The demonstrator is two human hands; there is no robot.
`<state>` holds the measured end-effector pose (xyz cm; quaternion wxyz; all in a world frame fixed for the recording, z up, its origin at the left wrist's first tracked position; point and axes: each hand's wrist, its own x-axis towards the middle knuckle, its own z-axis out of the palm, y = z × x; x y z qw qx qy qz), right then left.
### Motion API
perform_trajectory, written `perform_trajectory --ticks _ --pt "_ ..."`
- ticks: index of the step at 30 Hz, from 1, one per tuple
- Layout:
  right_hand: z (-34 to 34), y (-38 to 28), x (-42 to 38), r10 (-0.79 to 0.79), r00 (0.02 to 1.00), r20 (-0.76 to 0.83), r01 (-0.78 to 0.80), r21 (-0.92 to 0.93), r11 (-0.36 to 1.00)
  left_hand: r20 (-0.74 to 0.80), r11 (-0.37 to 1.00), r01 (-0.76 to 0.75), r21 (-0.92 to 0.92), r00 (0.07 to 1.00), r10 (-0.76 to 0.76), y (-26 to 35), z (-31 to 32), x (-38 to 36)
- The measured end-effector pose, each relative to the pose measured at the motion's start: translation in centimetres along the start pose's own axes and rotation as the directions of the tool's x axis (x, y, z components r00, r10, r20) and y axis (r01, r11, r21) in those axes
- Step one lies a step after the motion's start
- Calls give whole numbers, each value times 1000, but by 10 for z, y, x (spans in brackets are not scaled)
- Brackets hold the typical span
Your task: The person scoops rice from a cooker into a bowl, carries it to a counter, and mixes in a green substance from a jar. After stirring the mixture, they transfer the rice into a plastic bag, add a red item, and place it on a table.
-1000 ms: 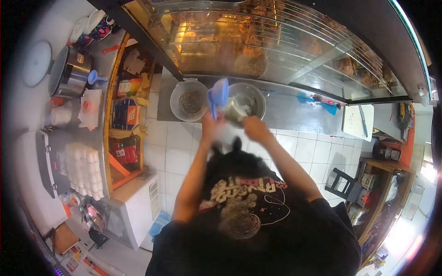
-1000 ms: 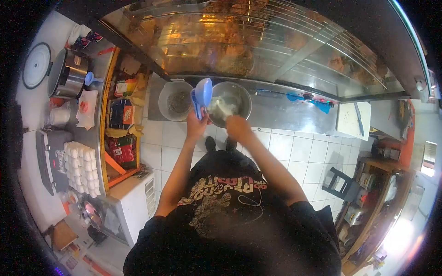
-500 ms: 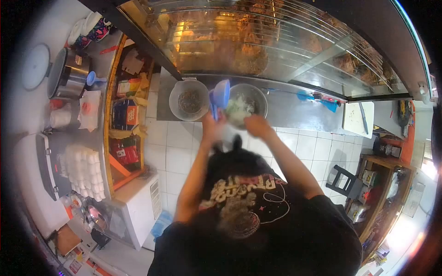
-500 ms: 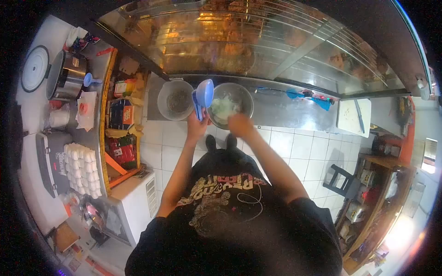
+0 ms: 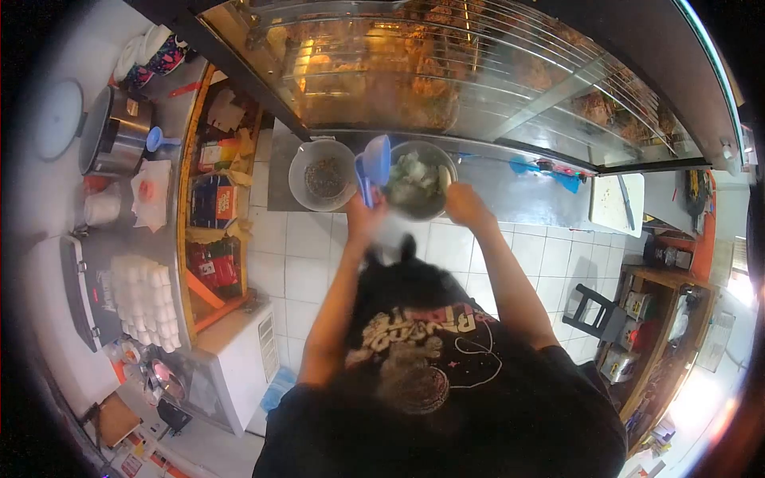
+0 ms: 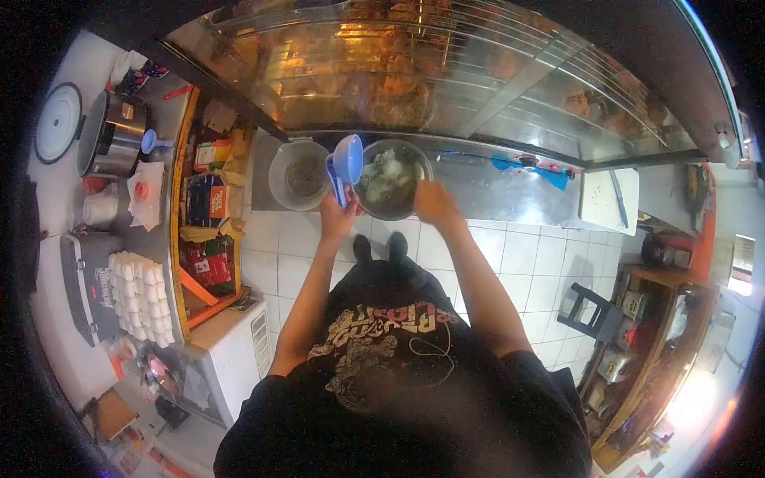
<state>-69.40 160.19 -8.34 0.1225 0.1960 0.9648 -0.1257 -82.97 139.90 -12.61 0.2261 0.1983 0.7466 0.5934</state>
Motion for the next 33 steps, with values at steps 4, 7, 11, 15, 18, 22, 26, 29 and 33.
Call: perform_trajectory --ticks 4,7,11,15,18,22,26,29,33 --pt "-9 -56 8 -107 994 -16 108 64 992 28 997 -59 51 998 57 6 0 -1" --pt "-21 -84 -10 74 994 86 -88 171 981 26 998 -66 -22 997 67 -9 -3 1" --pt "-16 0 36 -398 888 230 383 107 917 -1 995 -81 -53 997 81 -14 1 3" --pt "-58 12 67 -174 949 261 131 176 976 70 994 -37 103 997 30 5 3 4" --pt "-43 -9 51 -282 927 248 260 120 958 50 995 -23 99 999 18 9 -3 12" --pt "-59 -76 -30 -1 980 198 -13 70 997 -11 985 -66 161 998 69 -16 1 19" --pt "-66 -53 -1 -127 927 352 98 100 990 30 983 32 180 999 -38 -3 -2 9" --pt "-92 -67 -29 11 936 352 -47 93 995 24 989 -15 146 1000 11 -1 -2 17" --pt "-46 -56 -10 63 943 328 -114 137 984 50 984 36 176 998 -45 -1 -5 15"
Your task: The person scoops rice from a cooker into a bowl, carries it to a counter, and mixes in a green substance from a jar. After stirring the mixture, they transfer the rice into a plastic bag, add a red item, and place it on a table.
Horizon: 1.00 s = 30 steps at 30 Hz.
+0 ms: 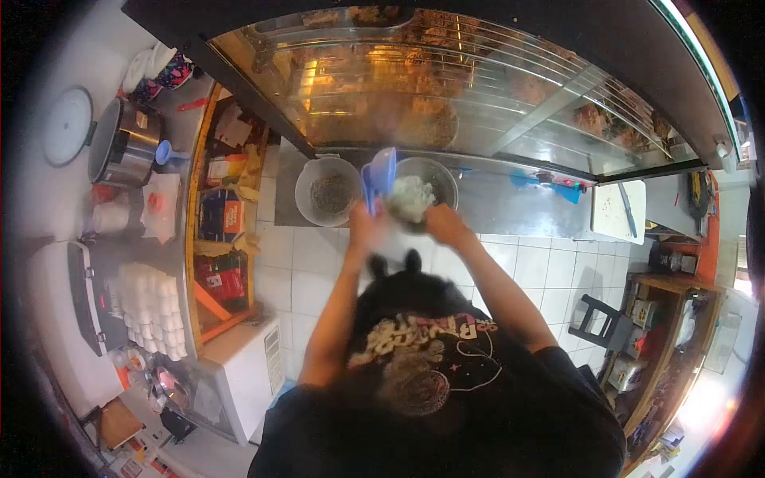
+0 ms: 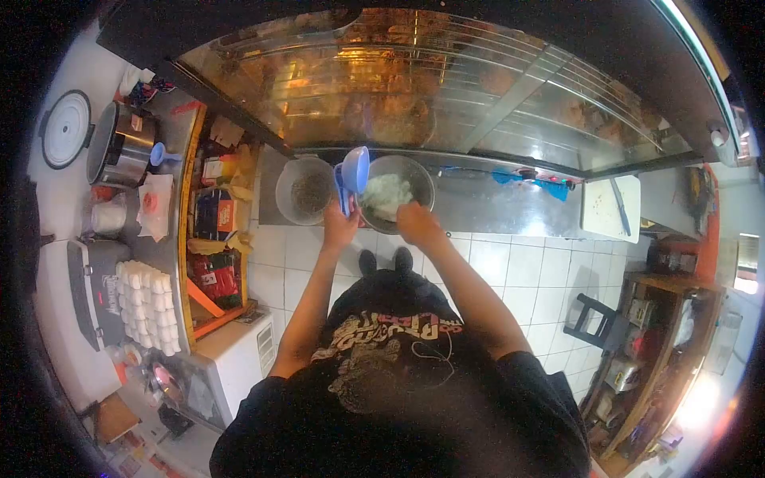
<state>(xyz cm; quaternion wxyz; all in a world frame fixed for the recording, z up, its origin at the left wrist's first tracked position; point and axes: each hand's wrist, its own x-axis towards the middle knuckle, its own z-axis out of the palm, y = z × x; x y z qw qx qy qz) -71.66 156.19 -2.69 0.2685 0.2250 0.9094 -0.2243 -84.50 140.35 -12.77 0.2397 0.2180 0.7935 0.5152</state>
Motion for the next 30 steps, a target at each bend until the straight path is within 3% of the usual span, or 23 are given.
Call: perform_trajectory --ticks 2,3,5,7,9,11,13,14,15,17,20,21,23,27,29,30 --pt "-15 -7 -15 -7 985 -172 7 2 1000 -3 1000 -11 -6 1000 11 10 -6 -1" --pt "-25 -10 -26 -6 984 -178 7 6 1000 -5 998 -54 19 999 54 15 -6 -2" --pt "-39 -14 -49 -11 1000 -16 10 -50 999 -8 995 -95 41 995 95 29 -7 -2" --pt "-21 -12 -32 -28 999 -26 26 -64 998 -4 998 -59 -34 998 59 36 -9 -6" --pt "-10 -8 -11 69 991 -115 -62 58 996 26 1000 14 -5 1000 -13 35 -11 -11" --pt "-6 8 -13 46 980 -195 -33 72 997 33 998 64 20 997 -64 34 -12 -2" --pt "9 34 -10 7 938 -347 36 117 992 20 982 -164 92 986 163 31 -9 -6" --pt "14 40 3 -98 940 -328 105 1 995 41 997 -75 -19 996 75 30 -6 -9" --pt "24 39 18 -99 939 -330 105 1 994 40 997 -77 -18 996 78 27 -5 -5" --pt "38 10 33 -25 911 -411 119 203 972 64 956 -252 150 968 245 14 -1 -5" --pt "43 -1 30 -154 887 -436 216 95 972 14 948 -273 162 962 274 11 -9 -2" --pt "36 10 26 -152 887 -436 215 98 972 16 948 -273 163 962 274 12 -12 -4" --pt "-10 38 12 -173 942 -288 221 146 964 45 983 -125 -131 990 132 36 -19 -9" --pt "-15 20 55 -250 957 -148 256 19 966 84 980 -199 9 977 197 32 -15 -5" --pt "-13 -15 33 -149 984 -96 147 -22 989 53 998 -69 -8 996 69 12 -17 1" --pt "-9 -26 11 -169 979 -113 165 -46 985 58 998 -67 -10 996 68 5 -16 0"
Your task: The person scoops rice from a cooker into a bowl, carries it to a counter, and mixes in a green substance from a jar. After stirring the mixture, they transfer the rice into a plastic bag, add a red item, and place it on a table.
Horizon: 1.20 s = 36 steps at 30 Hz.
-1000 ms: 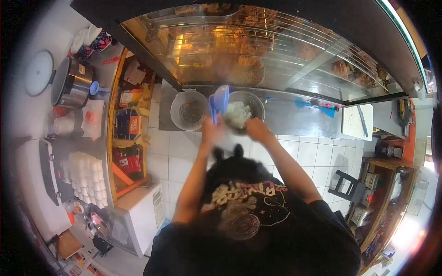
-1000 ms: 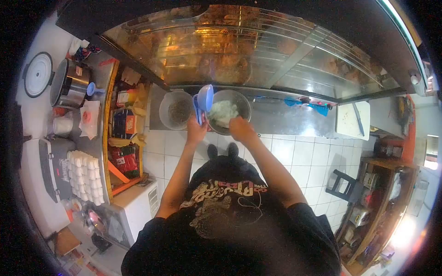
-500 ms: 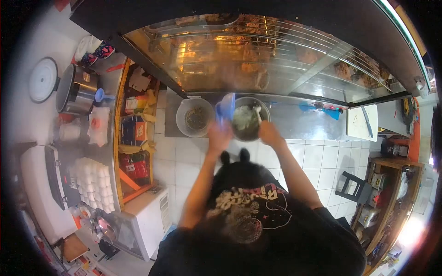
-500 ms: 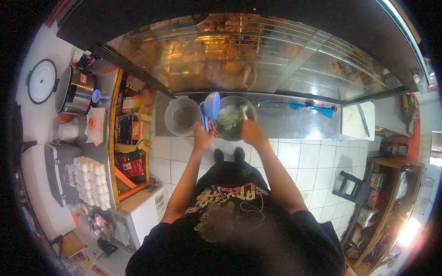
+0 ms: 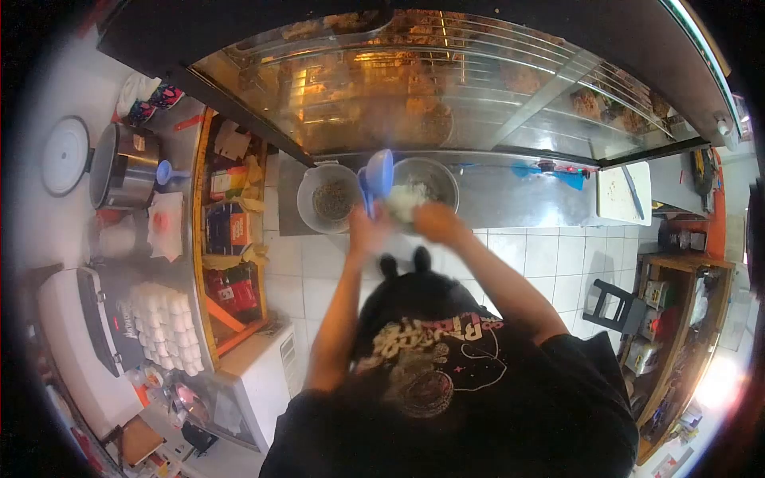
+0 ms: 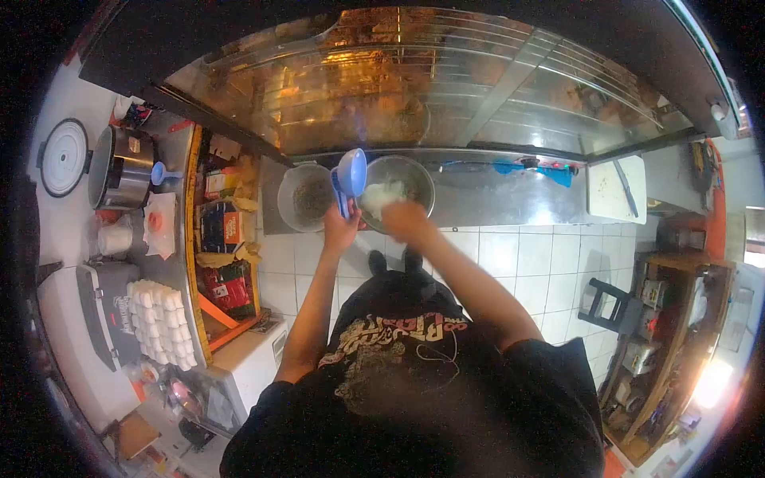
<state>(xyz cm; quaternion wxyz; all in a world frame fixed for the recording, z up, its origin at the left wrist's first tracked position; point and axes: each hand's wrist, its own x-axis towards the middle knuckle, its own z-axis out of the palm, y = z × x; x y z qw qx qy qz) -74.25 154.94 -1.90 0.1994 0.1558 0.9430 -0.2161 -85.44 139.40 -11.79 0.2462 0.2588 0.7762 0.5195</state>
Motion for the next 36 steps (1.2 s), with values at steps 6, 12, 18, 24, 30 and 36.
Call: perform_trajectory --ticks 6,12,18,24,30,36 --pt "-20 -6 1 82 978 194 -90 33 995 -40 1000 -29 -1 999 29 -4 4 -2" --pt "15 -5 -22 202 978 53 -203 25 979 -46 996 79 38 996 -77 -1 4 -4" --pt "-5 45 -21 130 990 -52 -129 22 991 -83 999 -37 5 996 37 8 1 -3" --pt "37 12 23 121 988 -94 -117 43 992 -67 999 11 -31 998 -13 1 4 0" --pt "14 43 24 -99 989 111 105 -49 993 -104 993 72 -91 991 -81 -15 4 -3" --pt "-26 62 47 -19 1000 -15 20 29 999 -32 998 66 -12 997 -66 19 -2 -7"
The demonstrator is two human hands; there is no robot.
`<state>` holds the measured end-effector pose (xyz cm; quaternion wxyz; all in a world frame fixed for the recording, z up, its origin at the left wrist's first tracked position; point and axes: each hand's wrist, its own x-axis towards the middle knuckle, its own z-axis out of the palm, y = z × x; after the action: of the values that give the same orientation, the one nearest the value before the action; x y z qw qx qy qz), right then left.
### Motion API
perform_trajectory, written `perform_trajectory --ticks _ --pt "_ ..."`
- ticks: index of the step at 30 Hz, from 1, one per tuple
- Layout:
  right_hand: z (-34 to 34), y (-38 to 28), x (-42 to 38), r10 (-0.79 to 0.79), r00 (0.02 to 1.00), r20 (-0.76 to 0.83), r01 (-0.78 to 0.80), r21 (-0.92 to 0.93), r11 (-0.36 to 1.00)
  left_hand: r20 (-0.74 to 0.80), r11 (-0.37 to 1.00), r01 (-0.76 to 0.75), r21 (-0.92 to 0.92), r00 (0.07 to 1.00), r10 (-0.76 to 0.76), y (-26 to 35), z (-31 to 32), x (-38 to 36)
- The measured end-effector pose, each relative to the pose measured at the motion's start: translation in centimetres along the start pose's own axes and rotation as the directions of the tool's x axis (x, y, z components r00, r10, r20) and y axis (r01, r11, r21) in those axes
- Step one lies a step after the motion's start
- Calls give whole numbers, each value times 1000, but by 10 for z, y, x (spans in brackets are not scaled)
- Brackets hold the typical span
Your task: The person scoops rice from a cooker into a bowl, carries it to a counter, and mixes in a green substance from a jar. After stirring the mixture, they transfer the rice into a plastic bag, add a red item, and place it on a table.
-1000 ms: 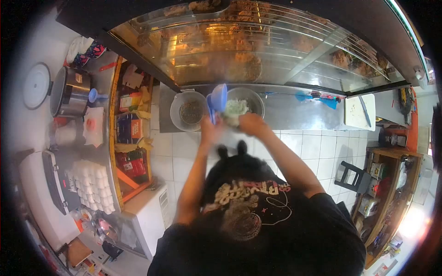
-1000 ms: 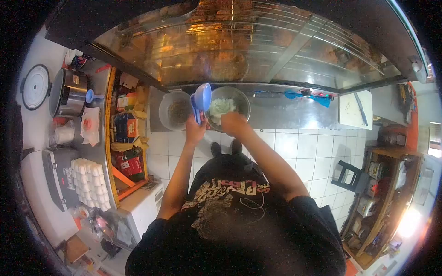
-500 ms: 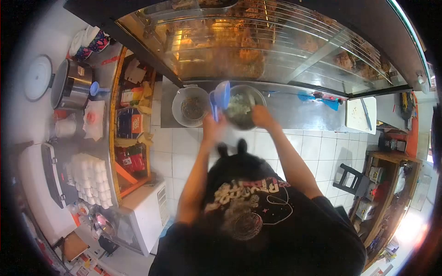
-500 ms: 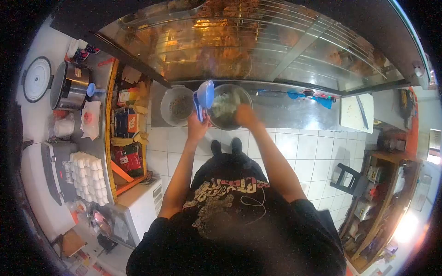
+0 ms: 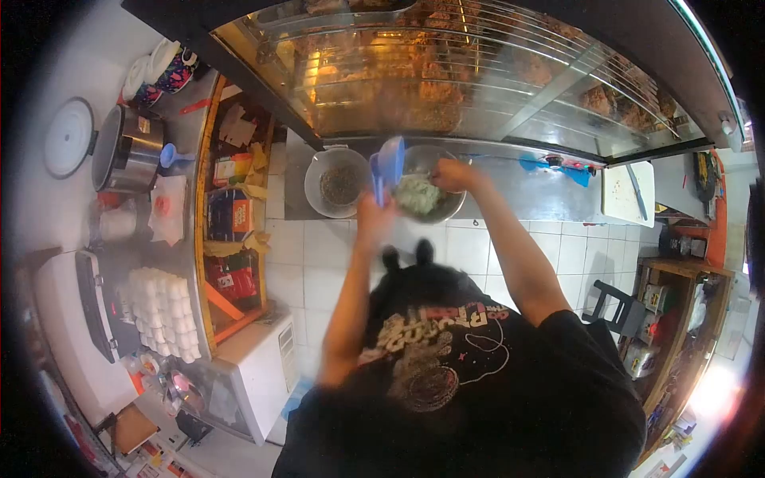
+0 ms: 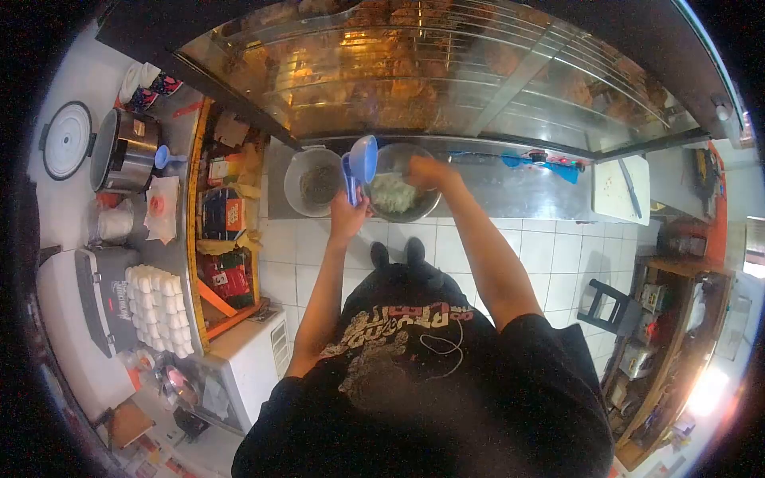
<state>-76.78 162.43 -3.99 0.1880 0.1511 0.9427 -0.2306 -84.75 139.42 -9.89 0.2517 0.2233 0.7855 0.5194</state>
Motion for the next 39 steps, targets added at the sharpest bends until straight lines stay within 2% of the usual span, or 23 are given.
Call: perform_trajectory --ticks 1,2,4,5,7,9,11,13,14,15,17,18,19,22,23,25,26,27,30,32,34,37,39 --pt "4 -7 -1 -148 989 17 149 -14 989 -9 994 70 -82 997 -71 9 -1 0" --pt "12 -14 -8 -155 988 22 155 -17 988 -16 976 139 -167 990 -144 13 0 0" --pt "44 -37 -44 -76 996 51 83 -171 982 -22 980 111 -168 993 -116 17 0 -5" --pt "28 -66 -71 108 993 -40 -112 -130 985 -26 983 74 -169 997 -79 18 1 -6" --pt "42 -46 -58 63 994 88 -56 -76 996 -26 979 99 -181 994 -106 22 -1 -6" --pt "27 -29 -50 30 996 89 -21 -103 994 -27 973 128 -192 990 -136 25 1 -7" --pt "12 -37 -62 -3 996 90 14 -121 993 -54 974 136 -182 988 -148 25 0 -5" --pt "-10 -63 -88 135 982 128 -124 -89 988 -81 995 66 -79 994 -72 -9 7 5" --pt "10 -59 -82 137 977 162 -119 -113 986 -86 1000 -1 30 996 4 -12 7 3" --pt "28 -53 -75 145 975 166 -128 -107 986 -75 1000 2 31 997 0 -16 8 -1" --pt "37 -47 -59 222 974 -53 -223 -23 974 -84 994 69 -90 994 -77 12 -1 -1" --pt "31 -43 -63 251 965 -78 -251 19 968 -65 992 102 -70 992 -107 19 -6 -2" --pt "25 -38 -65 249 965 -77 -249 19 968 -67 992 103 -69 992 -108 21 -5 -4" --pt "13 -6 -65 13 993 -117 -16 -25 1000 -71 973 154 -172 983 -168 25 -1 -3" --pt "24 -3 -52 12 993 -119 -15 -25 1000 -56 980 133 -149 988 -143 21 1 -2" --pt "55 -12 -20 -177 984 -13 160 -377 912 -34 985 119 -124 992 -124 5 5 -4" --pt "69 -31 -12 139 985 -106 -144 -38 989 -63 997 41 -66 997 -46 -8 7 -1" --pt "59 -55 -25 128 977 -170 -119 64 991 -97 999 -43 -8 994 42 -14 8 6" --pt "44 -48 -44 31 988 -152 -21 65 998 -65 994 92 -59 993 -96 -17 5 5" --pt "29 -7 -31 -112 993 -20 110 -109 988 -94 996 62 -63 993 -68 -31 6 8" --pt "16 9 -5 -86 996 19 88 -145 986 -110 997 75 -8 991 -75 -28 8 3" --pt "36 -21 -5 -150 988 40 155 -217 964 -67 990 81 -115 994 -89 -3 5 5" --pt "27 -71 -47 -61 994 94 72 -116 991 -61 983 118 -141 990 -127 -6 5 5"
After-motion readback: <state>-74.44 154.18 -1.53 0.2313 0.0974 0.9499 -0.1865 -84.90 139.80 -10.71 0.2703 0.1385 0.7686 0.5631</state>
